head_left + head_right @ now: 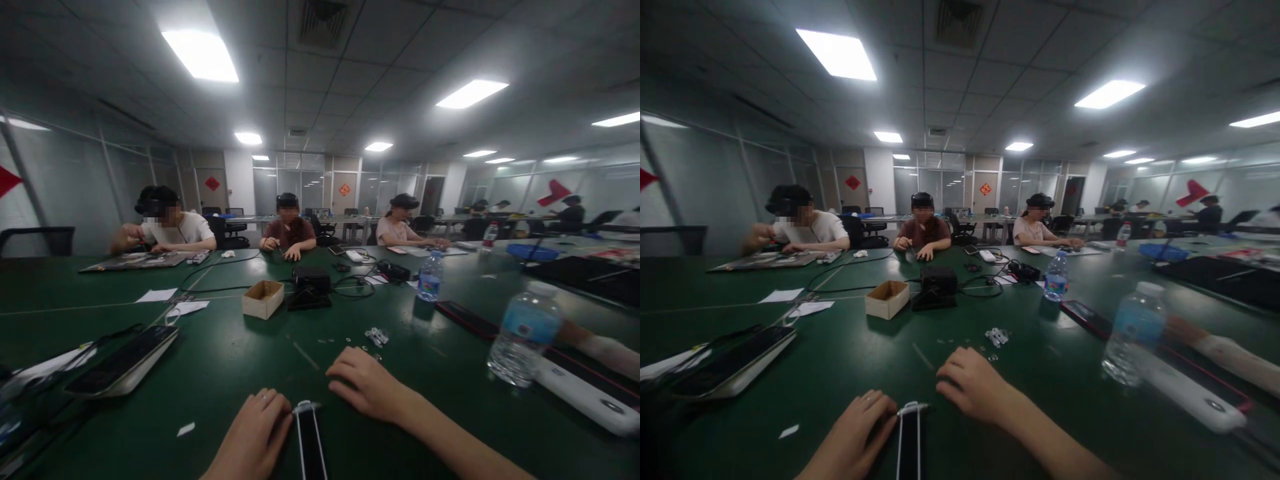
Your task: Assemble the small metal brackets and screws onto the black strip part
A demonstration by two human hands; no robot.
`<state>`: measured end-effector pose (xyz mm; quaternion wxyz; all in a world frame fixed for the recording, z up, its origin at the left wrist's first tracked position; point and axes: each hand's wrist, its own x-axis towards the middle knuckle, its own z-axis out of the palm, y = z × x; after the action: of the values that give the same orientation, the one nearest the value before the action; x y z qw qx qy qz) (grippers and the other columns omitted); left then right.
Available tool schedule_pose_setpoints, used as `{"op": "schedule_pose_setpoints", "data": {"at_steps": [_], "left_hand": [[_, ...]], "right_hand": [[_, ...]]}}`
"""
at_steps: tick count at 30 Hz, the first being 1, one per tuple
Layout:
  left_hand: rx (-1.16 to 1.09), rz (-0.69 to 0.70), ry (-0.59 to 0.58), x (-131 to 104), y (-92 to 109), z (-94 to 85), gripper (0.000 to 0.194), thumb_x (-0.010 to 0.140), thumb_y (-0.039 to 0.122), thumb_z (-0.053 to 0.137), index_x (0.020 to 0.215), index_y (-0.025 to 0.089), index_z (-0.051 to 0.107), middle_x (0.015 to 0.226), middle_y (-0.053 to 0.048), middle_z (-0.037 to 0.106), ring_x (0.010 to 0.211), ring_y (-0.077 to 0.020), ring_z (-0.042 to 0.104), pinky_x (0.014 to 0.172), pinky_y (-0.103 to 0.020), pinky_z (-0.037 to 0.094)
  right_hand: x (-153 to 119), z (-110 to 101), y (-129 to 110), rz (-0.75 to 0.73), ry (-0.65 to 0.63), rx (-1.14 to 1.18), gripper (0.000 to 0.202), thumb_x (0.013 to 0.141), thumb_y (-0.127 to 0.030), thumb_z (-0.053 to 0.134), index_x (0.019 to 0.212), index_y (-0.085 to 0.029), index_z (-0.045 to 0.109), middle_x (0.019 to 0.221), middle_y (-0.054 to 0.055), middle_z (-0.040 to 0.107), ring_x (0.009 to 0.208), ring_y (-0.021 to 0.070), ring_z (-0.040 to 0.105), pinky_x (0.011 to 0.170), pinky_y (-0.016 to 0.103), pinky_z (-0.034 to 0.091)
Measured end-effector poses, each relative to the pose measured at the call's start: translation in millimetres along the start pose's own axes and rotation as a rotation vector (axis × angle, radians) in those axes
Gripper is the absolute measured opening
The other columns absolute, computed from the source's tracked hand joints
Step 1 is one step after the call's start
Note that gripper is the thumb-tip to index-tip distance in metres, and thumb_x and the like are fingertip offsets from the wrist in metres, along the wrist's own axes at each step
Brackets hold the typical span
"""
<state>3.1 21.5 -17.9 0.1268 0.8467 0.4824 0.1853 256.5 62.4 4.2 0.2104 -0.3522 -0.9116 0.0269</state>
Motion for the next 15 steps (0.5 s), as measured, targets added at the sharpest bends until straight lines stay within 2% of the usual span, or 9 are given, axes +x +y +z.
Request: {"op": "schedule_pose_setpoints", "data": {"at_steps": [2, 4, 8, 11, 15], "left_hand": [[-0.032, 0.029, 0.025, 1, -6, 3.5, 0.022, 0.095, 0.027, 0.039, 0.092, 0.023, 0.06, 0.092, -0.004, 0.063, 0.084, -0.0218, 0.057, 0.077, -0.035, 0.044], [-0.051, 0.056, 0.05, 2, -13, 7.6, 0.023, 0.095, 0.031, 0.039, 0.091, 0.024, 0.061, 0.09, -0.003, 0.063, 0.084, -0.0217, 0.057, 0.076, -0.034, 0.044], [-0.06, 0.068, 0.055, 2, -18, 10.5, 0.025, 0.095, 0.033, 0.038, 0.091, 0.025, 0.061, 0.09, -0.003, 0.063, 0.081, -0.0212, 0.057, 0.074, -0.033, 0.045], [-0.052, 0.055, 0.059, 2, -15, 6.7, 0.026, 0.094, 0.032, 0.038, 0.091, 0.024, 0.062, 0.089, -0.004, 0.063, 0.081, -0.0215, 0.058, 0.073, -0.033, 0.045], [-0.05, 0.053, 0.043, 1, -12, 3.4, 0.025, 0.094, 0.032, 0.039, 0.089, 0.024, 0.063, 0.088, -0.004, 0.064, 0.081, -0.0217, 0.059, 0.072, -0.033, 0.046]], "right_hand": [[-3, -16, 22, 0.051, 0.027, -0.135, 0.022, 0.093, -0.021, 0.048, 0.105, -0.014, 0.065, 0.099, 0.01, 0.065, 0.091, 0.0202, 0.056, 0.081, 0.033, 0.042], [-10, -30, 46, 0.18, 0.014, -0.244, 0.024, 0.093, -0.017, 0.046, 0.108, -0.013, 0.064, 0.103, 0.011, 0.064, 0.094, 0.0213, 0.055, 0.083, 0.034, 0.041], [-24, -50, 78, 0.386, -0.156, -0.284, 0.024, 0.09, -0.015, 0.046, 0.103, -0.015, 0.067, 0.099, 0.01, 0.065, 0.095, 0.0219, 0.057, 0.083, 0.033, 0.041], [-29, -51, 83, 0.403, -0.21, -0.252, 0.022, 0.087, -0.018, 0.049, 0.098, -0.017, 0.068, 0.095, 0.009, 0.065, 0.092, 0.0218, 0.058, 0.079, 0.031, 0.042], [-26, -42, 79, 0.395, -0.27, -0.196, 0.017, 0.083, -0.02, 0.056, 0.094, -0.019, 0.069, 0.097, 0.008, 0.065, 0.092, 0.022, 0.059, 0.077, 0.028, 0.043]]}}
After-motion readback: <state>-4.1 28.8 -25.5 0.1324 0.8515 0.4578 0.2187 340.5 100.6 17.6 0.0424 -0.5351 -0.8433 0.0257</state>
